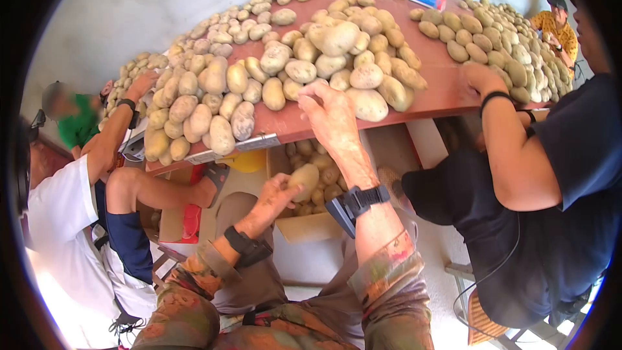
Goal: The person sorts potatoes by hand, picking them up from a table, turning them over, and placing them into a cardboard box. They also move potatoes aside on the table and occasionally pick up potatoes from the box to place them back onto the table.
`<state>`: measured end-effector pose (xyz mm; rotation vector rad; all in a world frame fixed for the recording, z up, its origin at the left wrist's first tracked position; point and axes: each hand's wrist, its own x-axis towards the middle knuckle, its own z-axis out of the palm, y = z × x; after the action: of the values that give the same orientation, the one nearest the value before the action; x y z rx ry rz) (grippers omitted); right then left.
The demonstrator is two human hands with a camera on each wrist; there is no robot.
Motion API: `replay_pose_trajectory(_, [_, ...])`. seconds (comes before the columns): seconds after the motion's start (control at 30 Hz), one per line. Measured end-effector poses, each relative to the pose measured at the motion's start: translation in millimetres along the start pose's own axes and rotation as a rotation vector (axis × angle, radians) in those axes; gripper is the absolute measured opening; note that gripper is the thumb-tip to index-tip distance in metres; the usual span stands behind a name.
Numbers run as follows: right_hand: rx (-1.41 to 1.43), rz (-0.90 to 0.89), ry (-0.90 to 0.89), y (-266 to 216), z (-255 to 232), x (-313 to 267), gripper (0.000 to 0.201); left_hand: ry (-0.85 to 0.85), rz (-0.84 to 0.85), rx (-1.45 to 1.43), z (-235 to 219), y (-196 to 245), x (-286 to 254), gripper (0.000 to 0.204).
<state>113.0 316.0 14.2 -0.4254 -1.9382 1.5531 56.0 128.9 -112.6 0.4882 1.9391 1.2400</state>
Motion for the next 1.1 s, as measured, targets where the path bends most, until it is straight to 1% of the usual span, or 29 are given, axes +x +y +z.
replay_pose_trajectory(0.07, [0.024,0.046,0.007,-4.9,-0.7,-1.4,0.019,0.029,0.116,0.201,-1.2,-8.4,-1.4,0.049])
replay_pose_trajectory(0.1, [0.032,0.053,0.010,-5.6,-1.0,-2.0,0.019,0.043,0.170,0.304,-2.1,-4.3,-5.5,0.049])
replay_pose_trajectory(0.13, [0.042,0.059,0.011,-5.9,-1.1,-2.6,0.019,0.049,0.178,0.313,-2.3,0.3,-12.4,0.042])
replay_pose_trajectory(0.23, [0.045,0.061,0.006,-6.5,-0.4,-4.1,0.020,-0.005,0.198,0.302,-8.0,15.6,-27.6,0.033])
replay_pose_trajectory(0.27, [0.047,0.058,0.004,-7.7,-0.2,-5.1,0.020,0.065,0.262,0.324,-9.1,25.3,-37.3,0.025])
replay_pose_trajectory(0.37, [0.036,0.051,-0.004,-6.9,-1.2,-7.1,0.021,0.185,0.366,0.297,-17.1,29.8,-44.2,0.023])
replay_pose_trajectory(0.53, [0.047,0.044,0.019,-10.1,-1.3,-10.3,0.017,0.301,0.403,0.222,-34.1,38.0,-56.5,0.017])
replay_pose_trajectory(0.63, [0.173,0.116,0.062,-16.3,1.2,-12.9,0.016,0.372,0.411,0.204,-45.1,33.9,-60.0,0.015])
replay_pose_trajectory(0.73, [0.382,0.140,0.103,-17.9,7.3,-11.6,0.014,0.431,0.422,0.169,-51.7,31.2,-60.5,0.014])
replay_pose_trajectory(0.83, [0.250,0.019,0.051,-19.2,20.3,-15.6,0.012,0.472,0.443,0.154,-51.5,35.3,-62.2,0.014])
replay_pose_trajectory(0.87, [0.135,-0.009,0.022,-20.2,25.7,-22.4,0.012,0.486,0.450,0.155,-52.6,37.5,-64.0,0.013])
replay_pose_trajectory(0.9, [0.070,-0.073,-0.031,-22.3,31.6,-30.0,0.011,0.503,0.457,0.183,-54.6,41.5,-66.3,0.014])
replay_pose_trajectory(0.97, [-0.267,-0.436,0.018,-32.3,41.1,-45.1,0.011,0.534,0.470,0.234,-57.6,51.1,-68.6,0.014])
replay_pose_trajectory(1.03, [-0.355,-0.472,-0.074,-56.7,44.0,-64.3,0.011,0.621,0.604,0.370,-63.4,57.9,-64.3,0.017])
replay_pose_trajectory(1.07, [-0.354,-0.558,-0.060,-59.9,48.9,-71.4,0.009,0.665,0.670,0.438,-66.2,62.0,-61.4,0.018])
replay_pose_trajectory(1.1, [-0.396,-0.588,-0.104,-63.8,52.3,-80.9,0.014,0.696,0.721,0.533,-67.2,69.8,-61.2,0.021])
